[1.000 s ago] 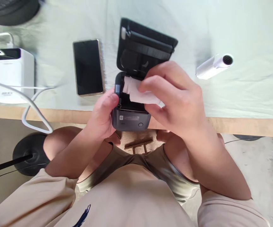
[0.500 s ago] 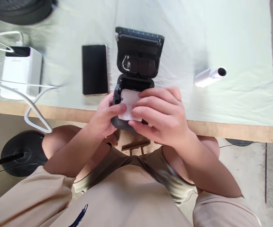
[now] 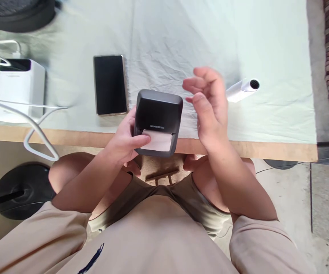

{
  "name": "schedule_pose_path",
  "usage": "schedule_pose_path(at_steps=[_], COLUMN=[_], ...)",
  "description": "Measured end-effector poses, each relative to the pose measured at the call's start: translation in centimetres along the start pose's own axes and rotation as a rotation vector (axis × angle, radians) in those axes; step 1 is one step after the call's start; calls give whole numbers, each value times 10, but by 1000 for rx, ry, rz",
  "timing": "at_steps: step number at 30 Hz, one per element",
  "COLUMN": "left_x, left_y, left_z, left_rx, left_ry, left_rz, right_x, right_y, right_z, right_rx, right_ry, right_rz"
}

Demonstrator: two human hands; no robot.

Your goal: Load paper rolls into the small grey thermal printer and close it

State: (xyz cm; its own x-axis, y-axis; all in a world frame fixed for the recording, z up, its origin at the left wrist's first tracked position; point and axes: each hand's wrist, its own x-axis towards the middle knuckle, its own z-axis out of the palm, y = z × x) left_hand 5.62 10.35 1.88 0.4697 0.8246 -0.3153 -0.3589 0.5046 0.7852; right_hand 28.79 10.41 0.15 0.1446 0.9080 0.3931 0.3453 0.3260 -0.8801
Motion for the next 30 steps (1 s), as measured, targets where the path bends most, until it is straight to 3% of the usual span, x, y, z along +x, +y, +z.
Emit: schedule_pose_path(at_steps=[6,13,20,26,30], left_x=[-1,0,2,6,2], left_y=[-5,-6,-6,-11,-10], left_z=[-3,-1,3,6,7], left_rx=[-57,-103,-187,-236,-207], left_ry=[-28,-44,-44,183,204], left_rz=[48,42,20,2,60], right_x=[-17,-22,-22,-11,-9], right_y=[-12,-29,-22,-23,-31], right_z=[16,18,20,6,-6], right_rx=[161,45,82,0,4], right_ry=[-297,-316,-306,-300,-407], right_rz=[27,62,54,-29,-42])
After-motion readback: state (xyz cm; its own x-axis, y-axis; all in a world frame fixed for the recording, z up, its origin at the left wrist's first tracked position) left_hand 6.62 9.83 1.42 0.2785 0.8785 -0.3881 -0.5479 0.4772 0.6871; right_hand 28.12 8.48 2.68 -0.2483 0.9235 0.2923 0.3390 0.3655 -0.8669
